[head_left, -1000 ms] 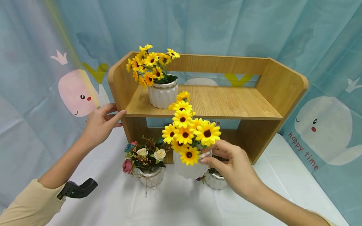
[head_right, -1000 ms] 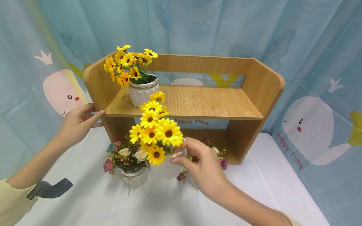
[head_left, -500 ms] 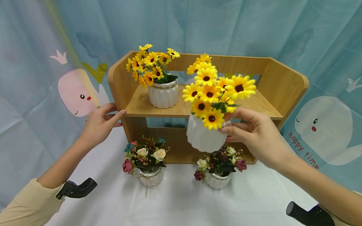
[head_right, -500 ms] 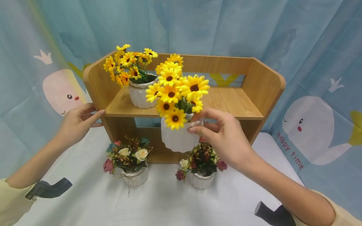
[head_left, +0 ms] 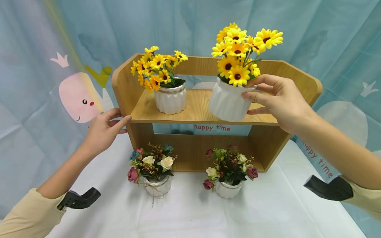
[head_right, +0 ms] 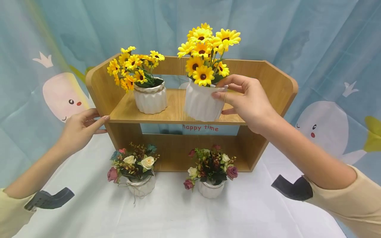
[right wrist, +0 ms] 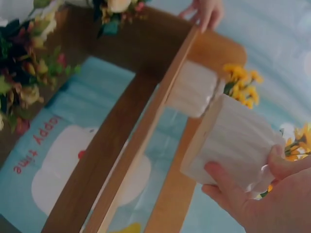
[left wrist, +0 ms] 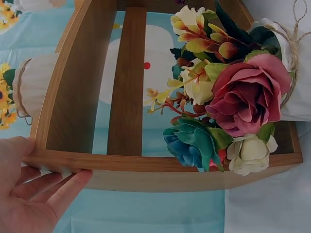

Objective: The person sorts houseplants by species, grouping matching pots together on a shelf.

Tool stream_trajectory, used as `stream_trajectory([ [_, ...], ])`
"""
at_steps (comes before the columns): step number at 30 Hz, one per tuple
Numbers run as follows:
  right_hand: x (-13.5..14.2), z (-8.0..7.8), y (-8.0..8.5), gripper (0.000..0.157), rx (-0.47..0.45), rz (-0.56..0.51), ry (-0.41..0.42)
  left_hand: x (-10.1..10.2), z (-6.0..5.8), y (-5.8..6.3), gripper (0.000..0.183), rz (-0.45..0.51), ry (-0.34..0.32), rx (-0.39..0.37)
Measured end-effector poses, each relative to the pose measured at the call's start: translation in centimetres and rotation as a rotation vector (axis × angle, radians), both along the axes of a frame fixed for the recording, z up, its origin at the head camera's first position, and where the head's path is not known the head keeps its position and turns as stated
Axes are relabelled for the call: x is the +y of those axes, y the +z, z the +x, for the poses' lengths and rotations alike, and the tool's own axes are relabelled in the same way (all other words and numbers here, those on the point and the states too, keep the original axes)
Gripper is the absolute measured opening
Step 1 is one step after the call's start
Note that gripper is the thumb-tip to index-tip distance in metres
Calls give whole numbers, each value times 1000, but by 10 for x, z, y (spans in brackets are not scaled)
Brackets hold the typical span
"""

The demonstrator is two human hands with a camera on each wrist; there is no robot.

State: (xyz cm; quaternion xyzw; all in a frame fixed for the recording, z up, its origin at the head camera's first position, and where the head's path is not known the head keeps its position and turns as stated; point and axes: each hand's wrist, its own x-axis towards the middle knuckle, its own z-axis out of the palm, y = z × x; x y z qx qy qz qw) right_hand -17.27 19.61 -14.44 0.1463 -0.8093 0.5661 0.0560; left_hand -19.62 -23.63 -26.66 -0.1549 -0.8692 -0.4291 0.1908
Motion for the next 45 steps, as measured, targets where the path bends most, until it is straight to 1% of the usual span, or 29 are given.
stream_trajectory([
  [5, 3, -22, 6, 16, -31, -42, -26, 1, 0, 0, 42, -9, 7, 7],
  [7, 5, -29, 8, 15, -48, -67, -37, 1, 0, 0, 42, -11, 10, 8],
  [10, 8, -38, 10, 14, -57, -75, -61, 1, 0, 0, 41, -13, 15, 7],
  [16, 16, -54, 9, 13, -72, -43, -121, 1, 0, 1, 41, -5, 19, -7],
  [21, 24, -65, 5, 16, -86, 4, -158, 2, 0, 1, 40, -10, 21, -2],
  [26, 32, -69, -4, 11, -80, 35, -163, 3, 1, 1, 41, -11, 13, 1],
  [29, 36, -70, -13, 7, -54, 59, -147, 3, 1, 1, 41, -9, 9, 3],
  [32, 38, -70, -22, 7, -31, 100, -131, 3, 1, 0, 41, -10, 9, 5],
  [35, 40, -67, -28, 14, -4, 161, -126, 2, 0, 0, 41, -11, 12, 4],
  [37, 41, -66, -31, 18, 15, 182, -123, 2, -1, -1, 42, -7, 11, -1],
  [42, 43, -64, -34, 25, 37, 168, -110, 1, 0, 0, 41, -1, 18, -5],
  [45, 42, -61, -32, 37, 34, 176, -123, 1, -1, -1, 41, -2, 23, -1],
])
